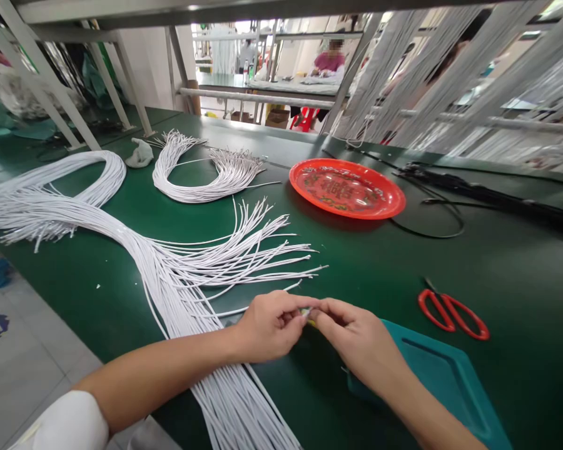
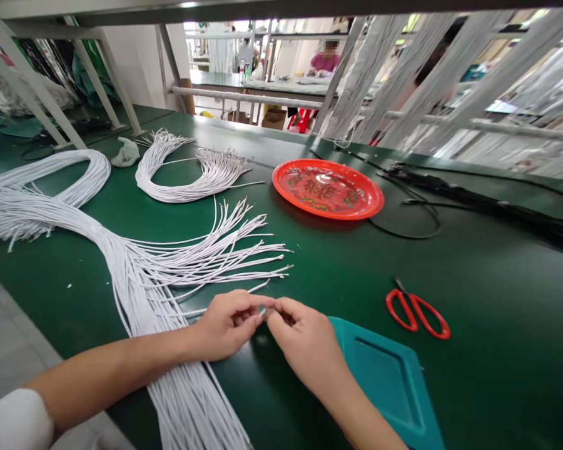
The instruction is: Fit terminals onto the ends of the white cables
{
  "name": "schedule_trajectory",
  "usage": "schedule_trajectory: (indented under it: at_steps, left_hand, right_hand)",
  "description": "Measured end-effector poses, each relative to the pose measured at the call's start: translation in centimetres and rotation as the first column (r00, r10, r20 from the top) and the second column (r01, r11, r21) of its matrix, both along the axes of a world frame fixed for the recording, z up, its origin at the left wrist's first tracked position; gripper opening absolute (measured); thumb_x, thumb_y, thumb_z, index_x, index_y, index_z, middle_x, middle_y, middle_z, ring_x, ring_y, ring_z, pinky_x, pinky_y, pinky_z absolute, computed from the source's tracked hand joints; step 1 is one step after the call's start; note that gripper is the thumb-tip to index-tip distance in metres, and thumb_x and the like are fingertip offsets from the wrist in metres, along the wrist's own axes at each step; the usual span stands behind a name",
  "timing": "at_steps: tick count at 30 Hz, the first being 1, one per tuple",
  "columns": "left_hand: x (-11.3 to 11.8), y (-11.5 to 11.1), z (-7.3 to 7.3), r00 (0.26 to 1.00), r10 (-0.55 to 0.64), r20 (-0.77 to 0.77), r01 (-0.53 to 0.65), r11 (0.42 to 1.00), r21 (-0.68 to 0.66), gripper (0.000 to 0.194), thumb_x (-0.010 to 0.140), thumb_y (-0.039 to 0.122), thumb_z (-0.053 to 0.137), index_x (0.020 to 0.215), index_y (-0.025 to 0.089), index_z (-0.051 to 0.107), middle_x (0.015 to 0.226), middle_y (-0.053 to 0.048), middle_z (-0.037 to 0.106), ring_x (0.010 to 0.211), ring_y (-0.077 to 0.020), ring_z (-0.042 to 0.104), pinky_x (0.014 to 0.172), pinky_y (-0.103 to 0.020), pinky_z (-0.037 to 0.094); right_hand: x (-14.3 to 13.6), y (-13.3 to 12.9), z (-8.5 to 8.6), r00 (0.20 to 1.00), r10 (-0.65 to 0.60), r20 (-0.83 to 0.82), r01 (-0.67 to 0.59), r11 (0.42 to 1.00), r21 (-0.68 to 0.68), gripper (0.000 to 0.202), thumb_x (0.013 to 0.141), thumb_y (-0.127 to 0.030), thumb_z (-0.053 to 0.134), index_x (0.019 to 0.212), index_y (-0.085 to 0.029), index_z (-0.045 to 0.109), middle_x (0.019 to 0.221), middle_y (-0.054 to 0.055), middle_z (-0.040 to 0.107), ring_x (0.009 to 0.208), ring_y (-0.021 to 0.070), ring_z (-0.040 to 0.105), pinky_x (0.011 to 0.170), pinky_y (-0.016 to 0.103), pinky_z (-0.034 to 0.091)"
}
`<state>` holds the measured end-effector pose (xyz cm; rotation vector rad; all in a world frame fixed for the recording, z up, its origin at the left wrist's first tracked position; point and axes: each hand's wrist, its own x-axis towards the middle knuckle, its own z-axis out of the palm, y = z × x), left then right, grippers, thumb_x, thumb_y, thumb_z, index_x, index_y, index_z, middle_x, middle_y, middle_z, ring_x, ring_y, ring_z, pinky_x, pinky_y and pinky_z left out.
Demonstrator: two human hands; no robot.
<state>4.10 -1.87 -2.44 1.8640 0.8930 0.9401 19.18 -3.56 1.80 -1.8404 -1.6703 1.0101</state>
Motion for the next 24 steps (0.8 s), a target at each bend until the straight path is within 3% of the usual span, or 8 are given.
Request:
schedule_trajectory:
  at_steps: [3, 6, 8, 10, 12, 13, 17, 24]
  left_hand:
    - [-0.2, -0.2, 0.3, 0.998, -0.055, -0.014, 0.056, 0.988, 0.147, 0.033, 0.077, 0.014, 0.045, 0.106, 0.017, 0.061, 0.070, -0.003, 0.057, 0.064, -0.0107, 0.050, 0.064, -0.022, 0.044]
    - [-0.3, -0.3, 0.3, 0.996, -0.092, -0.012, 0.092, 0.985, 0.143, 0.032, 0.077, 0.014, 0.045, 0.105, 0.017, 0.061, 0.072, -0.004, 0.058, 0.065, -0.0113, 0.052, 0.065, -0.022, 0.044]
    - [-0.1, -0.3, 0.2, 0.998, -0.056, -0.012, 0.056, 0.998, 0.032, 0.033, 0.076, 0.016, 0.047, 0.105, 0.018, 0.062, 0.074, -0.003, 0.058, 0.061, -0.0094, 0.050, 0.061, -0.020, 0.043]
    - [0.1, -0.2, 0.2, 1.000, 0.007, -0.001, -0.007, 0.988, -0.153, 0.033, 0.076, 0.018, 0.049, 0.107, 0.018, 0.061, 0.071, -0.001, 0.057, 0.055, -0.0067, 0.048, 0.054, -0.018, 0.041]
    - [0.4, 0.1, 0.1, 0.998, 0.055, 0.039, -0.037, 0.929, -0.367, 0.035, 0.075, 0.020, 0.051, 0.108, 0.017, 0.059, 0.065, 0.001, 0.055, 0.047, -0.0044, 0.044, 0.046, -0.016, 0.038]
    - [0.5, 0.2, 0.1, 0.996, 0.068, 0.059, -0.033, 0.885, -0.465, 0.036, 0.074, 0.020, 0.052, 0.109, 0.016, 0.059, 0.062, 0.002, 0.053, 0.043, -0.0037, 0.043, 0.043, -0.016, 0.036]
    - [0.9, 0.7, -0.3, 0.988, 0.112, 0.107, -0.013, 0.748, -0.664, 0.040, 0.069, 0.019, 0.056, 0.109, 0.013, 0.058, 0.054, 0.006, 0.048, 0.035, -0.0028, 0.040, 0.035, -0.015, 0.032]
    - [1.0, 0.9, -1.4, 0.986, 0.106, 0.127, 0.021, 0.678, -0.734, 0.043, 0.067, 0.016, 0.058, 0.110, 0.013, 0.056, 0.050, 0.006, 0.050, 0.034, -0.0031, 0.041, 0.035, -0.014, 0.033]
  right_hand:
    - [0.4, 0.4, 0.5, 0.949, -0.048, -0.310, -0.052, 0.950, -0.307, 0.018, 0.066, -0.033, 0.048, 0.054, -0.019, 0.049, 0.050, -0.005, 0.038, 0.046, 0.0084, 0.036, 0.043, 0.022, 0.031]
    - [1.1, 0.4, 0.7, 0.906, -0.035, -0.421, -0.165, 0.888, -0.429, 0.017, 0.066, -0.033, 0.047, 0.057, -0.019, 0.048, 0.048, -0.005, 0.039, 0.042, 0.0080, 0.036, 0.040, 0.022, 0.031]
    - [1.7, 0.1, 0.6, 0.974, 0.062, -0.219, -0.131, 0.939, -0.319, 0.022, 0.071, -0.036, 0.042, 0.060, -0.019, 0.052, 0.048, -0.003, 0.045, 0.042, 0.0102, 0.041, 0.040, 0.024, 0.033]
    - [2.5, -0.4, 0.2, 0.976, 0.104, 0.192, -0.102, 0.995, -0.021, 0.027, 0.075, -0.038, 0.041, 0.070, -0.020, 0.059, 0.059, 0.002, 0.057, 0.054, 0.0158, 0.052, 0.048, 0.028, 0.038]
    - [3.3, -0.8, -0.6, 0.828, 0.052, 0.558, -0.228, 0.941, 0.251, 0.029, 0.075, -0.039, 0.046, 0.086, -0.019, 0.063, 0.078, 0.007, 0.065, 0.073, 0.0222, 0.058, 0.059, 0.032, 0.040]
    - [3.6, -1.0, -0.9, 0.740, 0.049, 0.671, -0.332, 0.894, 0.301, 0.030, 0.074, -0.038, 0.049, 0.092, -0.019, 0.063, 0.083, 0.008, 0.066, 0.079, 0.0238, 0.058, 0.063, 0.034, 0.040]
    - [3.7, -1.1, -1.5, 0.516, 0.119, 0.848, -0.546, 0.809, 0.219, 0.019, 0.073, -0.028, 0.055, 0.089, -0.022, 0.064, 0.077, 0.004, 0.066, 0.078, 0.0223, 0.057, 0.066, 0.035, 0.034]
    - [2.7, -0.6, -0.6, 0.467, 0.189, 0.864, -0.556, 0.822, 0.120, 0.013, 0.075, -0.020, 0.053, 0.064, -0.020, 0.061, 0.069, 0.005, 0.064, 0.078, 0.0211, 0.055, 0.070, 0.036, 0.029]
